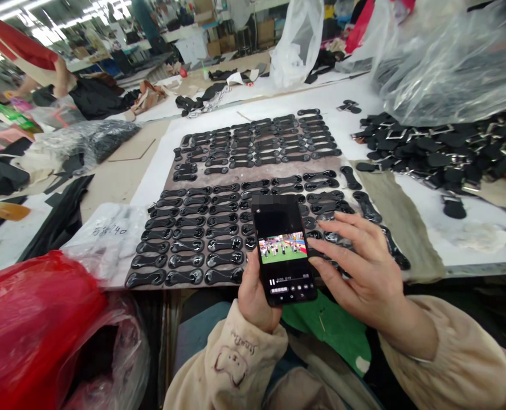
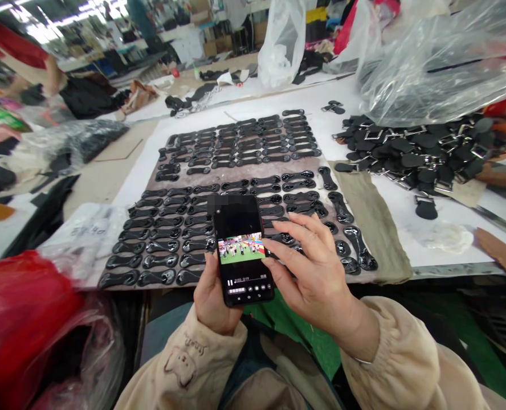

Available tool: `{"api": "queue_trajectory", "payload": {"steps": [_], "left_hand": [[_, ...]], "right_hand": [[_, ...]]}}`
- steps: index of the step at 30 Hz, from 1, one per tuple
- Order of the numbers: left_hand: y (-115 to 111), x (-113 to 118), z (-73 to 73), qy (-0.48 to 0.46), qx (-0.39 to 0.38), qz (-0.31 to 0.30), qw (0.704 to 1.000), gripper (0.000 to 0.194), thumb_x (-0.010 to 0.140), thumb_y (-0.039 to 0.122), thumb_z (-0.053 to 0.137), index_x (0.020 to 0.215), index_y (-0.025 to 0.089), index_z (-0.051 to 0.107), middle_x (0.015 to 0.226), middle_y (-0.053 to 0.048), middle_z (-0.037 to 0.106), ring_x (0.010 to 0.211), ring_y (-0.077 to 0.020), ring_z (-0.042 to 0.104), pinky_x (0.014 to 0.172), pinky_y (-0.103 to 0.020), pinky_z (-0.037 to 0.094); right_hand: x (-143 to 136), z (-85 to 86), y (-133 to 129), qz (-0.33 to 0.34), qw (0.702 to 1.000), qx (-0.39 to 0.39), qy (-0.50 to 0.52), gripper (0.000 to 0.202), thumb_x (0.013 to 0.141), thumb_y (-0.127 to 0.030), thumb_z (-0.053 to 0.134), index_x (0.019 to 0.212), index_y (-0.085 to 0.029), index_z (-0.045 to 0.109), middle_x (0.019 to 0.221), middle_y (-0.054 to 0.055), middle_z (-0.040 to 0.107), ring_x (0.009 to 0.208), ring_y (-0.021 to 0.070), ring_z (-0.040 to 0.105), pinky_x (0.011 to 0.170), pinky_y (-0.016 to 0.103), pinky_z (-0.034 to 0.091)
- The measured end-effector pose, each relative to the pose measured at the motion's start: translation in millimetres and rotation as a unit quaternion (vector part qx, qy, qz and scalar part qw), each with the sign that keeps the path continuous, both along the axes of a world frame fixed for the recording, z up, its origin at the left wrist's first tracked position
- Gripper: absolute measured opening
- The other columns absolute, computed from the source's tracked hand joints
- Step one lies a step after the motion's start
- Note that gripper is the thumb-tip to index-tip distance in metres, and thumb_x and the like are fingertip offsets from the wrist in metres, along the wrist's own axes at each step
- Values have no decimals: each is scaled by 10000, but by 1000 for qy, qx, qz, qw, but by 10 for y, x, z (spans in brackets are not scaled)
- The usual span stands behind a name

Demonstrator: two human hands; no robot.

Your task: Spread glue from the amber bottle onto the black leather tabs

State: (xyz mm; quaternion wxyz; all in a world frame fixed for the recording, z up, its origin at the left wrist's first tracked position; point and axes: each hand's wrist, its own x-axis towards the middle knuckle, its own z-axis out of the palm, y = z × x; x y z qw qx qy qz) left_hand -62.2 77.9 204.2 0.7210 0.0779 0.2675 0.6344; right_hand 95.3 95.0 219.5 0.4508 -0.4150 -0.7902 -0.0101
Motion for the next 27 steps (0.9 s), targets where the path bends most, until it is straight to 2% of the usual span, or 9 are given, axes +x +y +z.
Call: {"api": "queue_trajectory", "payload": {"steps": [10, 17, 27], "left_hand": [[-8, -15, 3, 26, -9, 3, 1000, 452, 965, 449, 421, 1139, 120, 678, 1148, -146, 703, 1093, -285, 645, 1055, -458, 436], [-10, -3, 8, 40, -9, 3, 999, 424, 943, 455, 460, 1094, 146, 707, 1115, -110, 721, 1094, -289, 645, 1066, -449, 427], [-10, 5, 19, 35, -7, 4, 999, 414, 954, 447, 442, 1120, 172, 703, 1136, -102, 716, 1070, -255, 656, 1075, -435, 419]], "right_hand": [[-11, -10, 2, 1, 1000, 0, -6, 240, 808, -136, 706, 1047, -151, 693, 1174, 150, 639, 1200, 355, 524, 1020, 635, 405], [-10, -13, -8, 3, 1000, -2, -7, 245, 808, -138, 706, 1052, -153, 693, 1188, 144, 637, 1206, 351, 522, 1034, 636, 392], [-2, -19, -3, 2, 1000, -4, -16, 256, 817, -154, 692, 1073, -167, 683, 1196, 134, 635, 1209, 348, 524, 1036, 625, 399]]}}
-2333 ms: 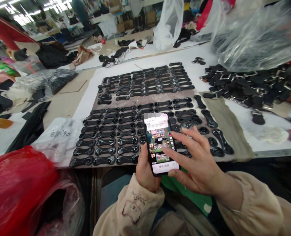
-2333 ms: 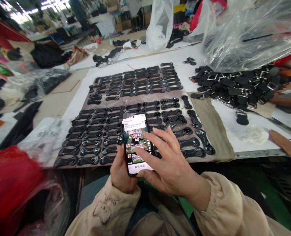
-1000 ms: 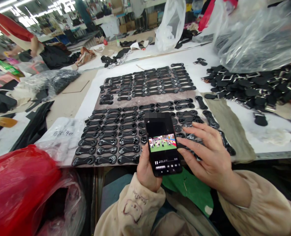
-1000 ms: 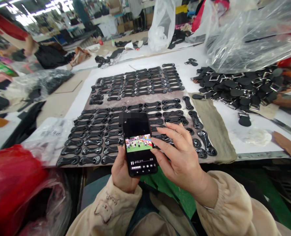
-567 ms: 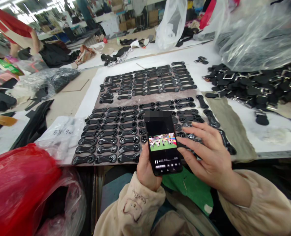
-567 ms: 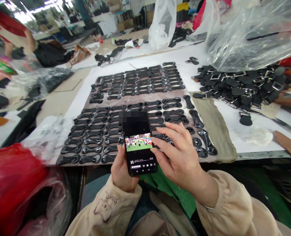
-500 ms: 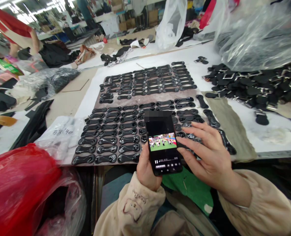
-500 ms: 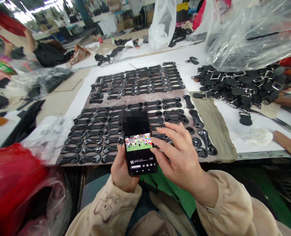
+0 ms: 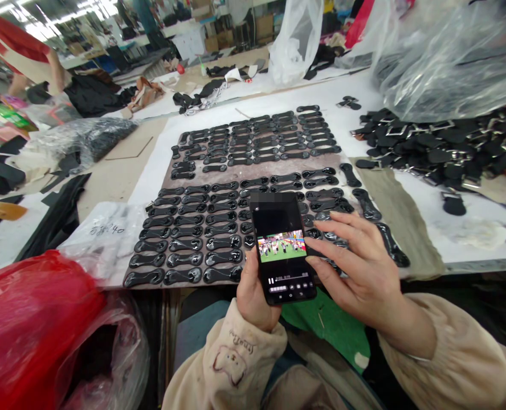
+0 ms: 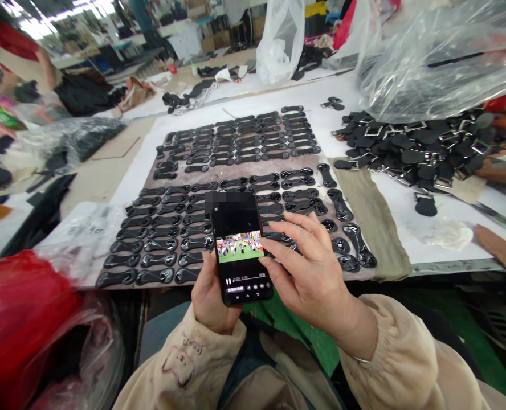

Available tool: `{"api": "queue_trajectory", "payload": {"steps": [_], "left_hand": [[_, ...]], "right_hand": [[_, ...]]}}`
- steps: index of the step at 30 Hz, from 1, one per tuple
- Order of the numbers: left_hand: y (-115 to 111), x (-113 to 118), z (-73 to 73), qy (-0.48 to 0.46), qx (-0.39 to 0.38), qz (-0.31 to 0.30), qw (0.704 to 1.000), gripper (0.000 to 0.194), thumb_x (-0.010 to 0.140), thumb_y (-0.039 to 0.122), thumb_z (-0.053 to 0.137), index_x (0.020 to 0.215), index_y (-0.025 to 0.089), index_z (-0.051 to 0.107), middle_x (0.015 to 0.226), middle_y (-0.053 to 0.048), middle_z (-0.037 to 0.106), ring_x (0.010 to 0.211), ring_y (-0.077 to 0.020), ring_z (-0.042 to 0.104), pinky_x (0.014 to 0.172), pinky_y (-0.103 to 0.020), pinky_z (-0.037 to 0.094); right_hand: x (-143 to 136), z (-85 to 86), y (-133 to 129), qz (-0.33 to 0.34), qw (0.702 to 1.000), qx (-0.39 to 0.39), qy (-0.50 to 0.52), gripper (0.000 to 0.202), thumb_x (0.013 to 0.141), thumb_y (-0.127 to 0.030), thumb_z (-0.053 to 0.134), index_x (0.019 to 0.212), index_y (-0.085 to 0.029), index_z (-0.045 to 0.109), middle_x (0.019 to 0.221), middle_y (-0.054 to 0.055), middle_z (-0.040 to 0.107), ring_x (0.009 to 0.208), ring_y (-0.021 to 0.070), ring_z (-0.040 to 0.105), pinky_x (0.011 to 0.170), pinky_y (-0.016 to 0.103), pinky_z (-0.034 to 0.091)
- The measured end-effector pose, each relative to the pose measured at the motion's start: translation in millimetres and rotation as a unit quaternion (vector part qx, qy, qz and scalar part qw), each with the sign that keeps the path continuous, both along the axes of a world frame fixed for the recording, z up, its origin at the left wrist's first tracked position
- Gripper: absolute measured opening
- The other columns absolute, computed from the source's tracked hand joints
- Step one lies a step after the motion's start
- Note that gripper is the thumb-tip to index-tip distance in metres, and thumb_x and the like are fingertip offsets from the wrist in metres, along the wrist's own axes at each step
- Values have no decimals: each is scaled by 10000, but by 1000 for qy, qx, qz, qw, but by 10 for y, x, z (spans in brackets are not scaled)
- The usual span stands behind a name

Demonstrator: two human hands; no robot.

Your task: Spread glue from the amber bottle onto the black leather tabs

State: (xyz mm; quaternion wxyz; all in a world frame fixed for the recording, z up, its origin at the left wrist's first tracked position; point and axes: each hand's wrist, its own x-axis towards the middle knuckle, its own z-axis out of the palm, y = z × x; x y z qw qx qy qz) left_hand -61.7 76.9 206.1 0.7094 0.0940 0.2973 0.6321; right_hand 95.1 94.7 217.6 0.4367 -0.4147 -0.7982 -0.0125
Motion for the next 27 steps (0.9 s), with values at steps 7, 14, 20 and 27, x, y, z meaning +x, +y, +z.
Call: {"api": "queue_trajectory", "payload": {"steps": [7, 14, 20, 27], "left_hand": [[-8, -9, -19, -13, 6, -18, 1000, 452, 957, 481, 422, 1152, 175, 691, 1154, -108, 705, 1226, -298, 565, 1099, -469, 391], [-6, -7, -6, -24, 16, -11, 1000, 436, 968, 451, 414, 1158, 167, 685, 1127, -108, 715, 1205, -299, 580, 1094, -473, 398], [-7, -5, -11, -20, 10, -8, 1000, 439, 965, 455, 419, 1151, 159, 684, 1129, -114, 712, 1151, -302, 614, 1079, -477, 410], [-7, -4, -3, -7, 5, 0, 1000, 431, 969, 453, 412, 1136, 170, 689, 1121, -109, 714, 1099, -289, 638, 1057, -485, 428]], "right_hand": [[-2, -3, -5, -7, 1000, -2, 1, 255, 833, -170, 672, 1085, -201, 674, 1197, 110, 636, 1210, 339, 526, 1044, 626, 395], [-4, -2, -4, -5, 1000, -5, 0, 280, 819, -153, 685, 1096, -186, 668, 1201, 115, 633, 1220, 337, 517, 1054, 620, 388], [-2, -12, -5, -11, 1000, -7, 3, 283, 824, -162, 684, 1105, -190, 666, 1204, 112, 634, 1221, 335, 518, 1054, 622, 384], [-4, -5, -2, -13, 1000, -7, 6, 279, 829, -168, 677, 1106, -196, 666, 1199, 110, 637, 1218, 336, 523, 1052, 619, 387]]}}
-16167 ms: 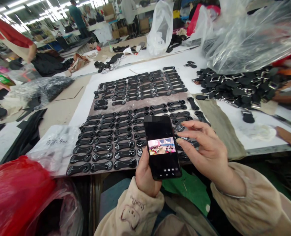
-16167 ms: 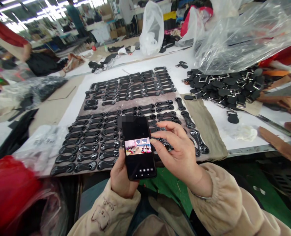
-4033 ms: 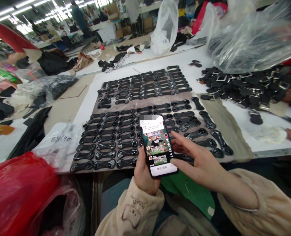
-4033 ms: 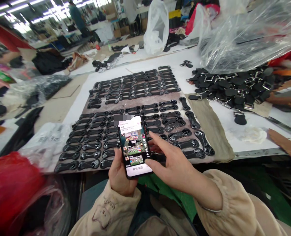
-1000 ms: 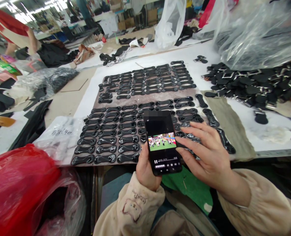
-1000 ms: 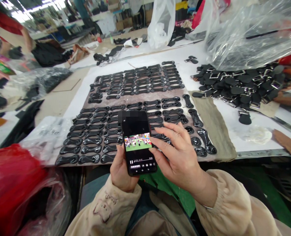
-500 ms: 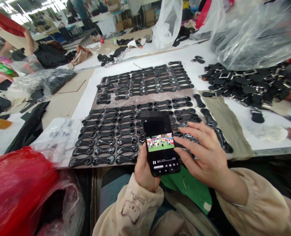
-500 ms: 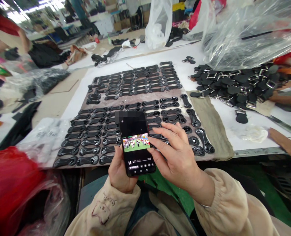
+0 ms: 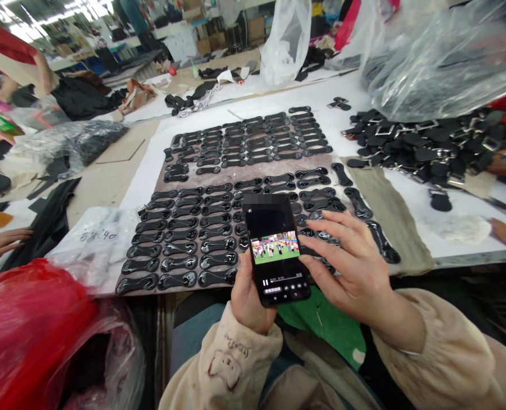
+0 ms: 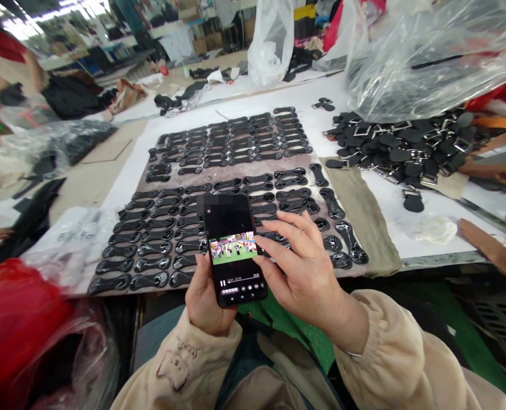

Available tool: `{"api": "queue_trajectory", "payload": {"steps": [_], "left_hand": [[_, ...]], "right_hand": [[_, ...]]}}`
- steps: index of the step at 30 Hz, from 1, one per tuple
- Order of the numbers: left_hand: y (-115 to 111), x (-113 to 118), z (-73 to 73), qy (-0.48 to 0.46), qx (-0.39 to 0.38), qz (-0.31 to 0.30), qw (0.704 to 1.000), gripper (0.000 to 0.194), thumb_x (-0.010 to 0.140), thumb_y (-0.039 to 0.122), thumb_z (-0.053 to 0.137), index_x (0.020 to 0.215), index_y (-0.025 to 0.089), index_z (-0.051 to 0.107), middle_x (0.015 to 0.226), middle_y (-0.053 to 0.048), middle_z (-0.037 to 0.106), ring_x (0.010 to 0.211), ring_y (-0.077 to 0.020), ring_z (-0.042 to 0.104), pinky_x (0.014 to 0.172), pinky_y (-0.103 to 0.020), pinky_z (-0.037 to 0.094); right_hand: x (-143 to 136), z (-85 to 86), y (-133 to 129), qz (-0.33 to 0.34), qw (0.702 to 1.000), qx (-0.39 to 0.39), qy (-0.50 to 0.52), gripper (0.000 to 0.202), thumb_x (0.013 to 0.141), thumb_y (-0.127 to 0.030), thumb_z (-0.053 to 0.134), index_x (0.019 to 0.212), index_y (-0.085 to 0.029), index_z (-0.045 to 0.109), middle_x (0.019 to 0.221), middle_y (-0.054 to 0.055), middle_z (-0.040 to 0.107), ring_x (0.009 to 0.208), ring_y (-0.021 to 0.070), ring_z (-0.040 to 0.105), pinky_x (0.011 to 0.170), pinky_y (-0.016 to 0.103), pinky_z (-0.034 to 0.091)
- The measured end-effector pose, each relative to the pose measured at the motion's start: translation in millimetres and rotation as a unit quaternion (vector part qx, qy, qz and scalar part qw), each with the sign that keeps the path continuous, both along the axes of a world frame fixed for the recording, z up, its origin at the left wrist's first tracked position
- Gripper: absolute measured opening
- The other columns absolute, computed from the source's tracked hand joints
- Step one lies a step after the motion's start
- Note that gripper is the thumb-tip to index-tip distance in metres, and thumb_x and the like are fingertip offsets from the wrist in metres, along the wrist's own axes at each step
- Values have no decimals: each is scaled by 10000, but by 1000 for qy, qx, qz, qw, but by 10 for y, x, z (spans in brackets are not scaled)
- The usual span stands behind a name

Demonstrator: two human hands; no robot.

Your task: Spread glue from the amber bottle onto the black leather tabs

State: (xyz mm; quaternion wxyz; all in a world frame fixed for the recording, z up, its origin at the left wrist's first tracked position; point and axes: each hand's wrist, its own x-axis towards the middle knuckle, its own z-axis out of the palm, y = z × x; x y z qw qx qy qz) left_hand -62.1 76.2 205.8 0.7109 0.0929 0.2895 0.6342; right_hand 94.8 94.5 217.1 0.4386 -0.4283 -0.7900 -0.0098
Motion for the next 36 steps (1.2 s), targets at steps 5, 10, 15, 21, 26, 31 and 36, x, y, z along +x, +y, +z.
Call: {"api": "queue_trajectory", "payload": {"steps": [5, 10, 15, 21, 26, 31, 36], "left_hand": [[3, 5, 9, 0, 7, -8, 1000, 447, 971, 460, 398, 1130, 167, 695, 1124, -115, 712, 1143, -303, 617, 1073, -486, 411], [-1, 3, 0, -13, 13, -17, 1000, 441, 970, 458, 401, 1148, 173, 688, 1142, -113, 707, 1202, -295, 582, 1090, -466, 395], [-4, 0, -5, -12, 8, -9, 1000, 417, 956, 456, 443, 1126, 169, 694, 1124, -107, 714, 1152, -285, 614, 1088, -457, 396], [-3, 5, -18, 7, 4, -2, 1000, 410, 940, 464, 475, 1128, 172, 692, 1122, -106, 715, 1111, -287, 635, 1082, -459, 399], [-4, 0, -11, 5, 0, -7, 1000, 420, 945, 466, 465, 1131, 165, 690, 1131, -111, 711, 1124, -294, 628, 1081, -461, 402], [2, 12, -3, -9, -7, -1, 1000, 414, 954, 445, 455, 1135, 158, 692, 1120, -110, 716, 1114, -284, 634, 1073, -459, 416], [-1, 8, -4, -11, 5, -5, 1000, 419, 956, 452, 447, 1109, 165, 711, 1105, -102, 724, 1118, -282, 633, 1064, -449, 431]], "right_hand": [[-2, -5, 4, 1, 1000, -2, -2, 280, 828, -170, 676, 1107, -185, 669, 1198, 117, 636, 1221, 339, 520, 1057, 616, 385], [-1, -2, 4, 4, 1000, 1, -2, 274, 824, -165, 684, 1098, -173, 673, 1193, 126, 637, 1211, 341, 526, 1047, 616, 395], [3, -9, 10, 8, 1000, 5, 0, 278, 825, -176, 687, 1102, -186, 677, 1190, 119, 640, 1198, 341, 537, 1043, 613, 399], [2, -19, 13, 9, 1000, 6, 0, 279, 824, -181, 687, 1103, -184, 682, 1194, 119, 637, 1198, 345, 536, 1051, 618, 388], [-3, -9, 11, 9, 1000, 6, -6, 264, 825, -169, 688, 1089, -164, 677, 1185, 131, 641, 1196, 347, 535, 1043, 623, 393], [-1, -2, 14, 12, 1000, 9, -6, 262, 818, -164, 696, 1079, -151, 679, 1180, 138, 641, 1196, 349, 534, 1042, 623, 395], [1, -10, 8, 11, 1000, 8, -5, 273, 814, -164, 698, 1086, -163, 677, 1186, 132, 639, 1200, 349, 533, 1048, 622, 391]]}}
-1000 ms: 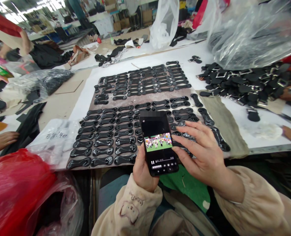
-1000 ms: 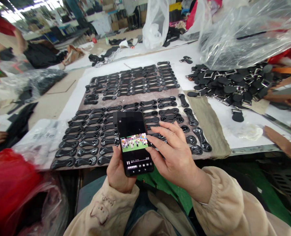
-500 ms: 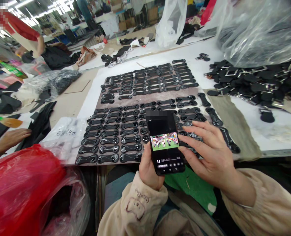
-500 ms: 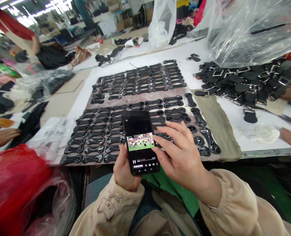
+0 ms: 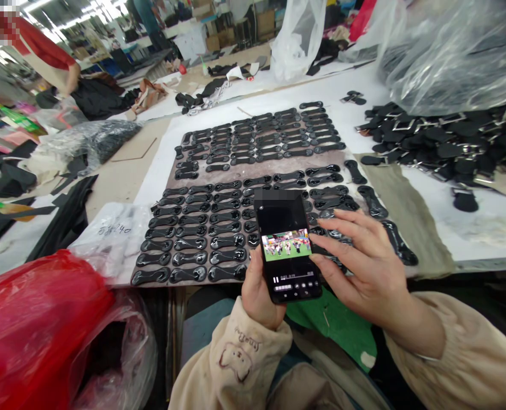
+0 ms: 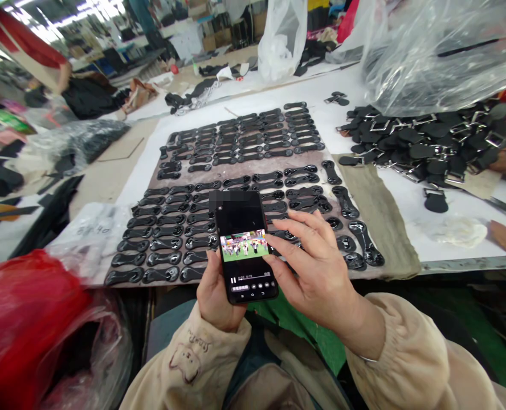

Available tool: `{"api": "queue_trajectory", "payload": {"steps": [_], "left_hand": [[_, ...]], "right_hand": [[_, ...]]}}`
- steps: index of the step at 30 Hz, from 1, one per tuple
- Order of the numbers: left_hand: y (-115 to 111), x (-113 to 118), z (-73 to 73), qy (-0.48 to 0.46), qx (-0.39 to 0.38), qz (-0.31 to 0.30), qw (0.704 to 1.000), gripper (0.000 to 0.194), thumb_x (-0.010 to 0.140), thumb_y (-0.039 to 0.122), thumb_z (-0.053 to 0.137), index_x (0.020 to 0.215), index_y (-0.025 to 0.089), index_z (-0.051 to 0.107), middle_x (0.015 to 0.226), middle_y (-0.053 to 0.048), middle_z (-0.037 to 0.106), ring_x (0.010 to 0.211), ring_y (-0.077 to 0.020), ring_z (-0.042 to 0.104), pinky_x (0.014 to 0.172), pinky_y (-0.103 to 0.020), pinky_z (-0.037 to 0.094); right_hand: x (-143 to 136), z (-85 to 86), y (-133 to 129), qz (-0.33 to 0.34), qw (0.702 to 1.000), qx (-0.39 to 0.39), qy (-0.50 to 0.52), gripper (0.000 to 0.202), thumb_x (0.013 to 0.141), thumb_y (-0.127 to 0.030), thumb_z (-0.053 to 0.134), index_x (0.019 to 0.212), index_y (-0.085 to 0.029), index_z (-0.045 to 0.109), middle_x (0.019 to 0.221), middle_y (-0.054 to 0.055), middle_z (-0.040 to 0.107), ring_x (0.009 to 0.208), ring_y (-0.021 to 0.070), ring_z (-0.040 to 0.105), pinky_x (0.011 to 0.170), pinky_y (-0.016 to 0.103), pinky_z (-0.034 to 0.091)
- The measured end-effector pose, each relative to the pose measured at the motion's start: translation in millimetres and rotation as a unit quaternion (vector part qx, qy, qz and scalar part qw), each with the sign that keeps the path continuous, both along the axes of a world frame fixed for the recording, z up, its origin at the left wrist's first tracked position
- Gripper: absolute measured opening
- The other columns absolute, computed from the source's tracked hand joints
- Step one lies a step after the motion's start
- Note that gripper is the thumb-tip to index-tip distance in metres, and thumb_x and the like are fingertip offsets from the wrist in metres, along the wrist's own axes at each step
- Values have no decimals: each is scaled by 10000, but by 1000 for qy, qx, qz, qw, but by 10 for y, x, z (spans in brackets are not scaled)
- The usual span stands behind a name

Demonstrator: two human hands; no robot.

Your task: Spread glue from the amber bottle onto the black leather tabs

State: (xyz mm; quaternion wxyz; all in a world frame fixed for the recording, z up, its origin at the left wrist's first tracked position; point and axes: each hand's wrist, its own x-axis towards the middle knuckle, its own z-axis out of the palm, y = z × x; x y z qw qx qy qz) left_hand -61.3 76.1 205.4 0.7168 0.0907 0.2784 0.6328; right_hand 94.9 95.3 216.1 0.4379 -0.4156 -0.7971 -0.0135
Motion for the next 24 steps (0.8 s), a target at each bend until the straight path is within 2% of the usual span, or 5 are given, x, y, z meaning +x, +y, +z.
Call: {"api": "queue_trajectory", "payload": {"steps": [7, 24], "left_hand": [[4, 10, 27, -2, 11, 3, 1000, 454, 979, 447, 381, 1127, 165, 705, 1104, -106, 724, 1099, -282, 644, 1053, -467, 440], [2, -4, -10, -15, 28, -10, 999, 443, 974, 453, 400, 1108, 167, 712, 1102, -102, 725, 1126, -285, 630, 1057, -462, 440]], "right_hand": [[-4, 7, -9, -2, 1000, -2, 2, 270, 811, -154, 702, 1081, -155, 681, 1180, 134, 641, 1202, 349, 530, 1046, 625, 390], [-11, 7, -12, 2, 1000, 0, 5, 272, 808, -144, 704, 1079, -133, 681, 1177, 152, 640, 1199, 354, 530, 1034, 624, 399]]}}
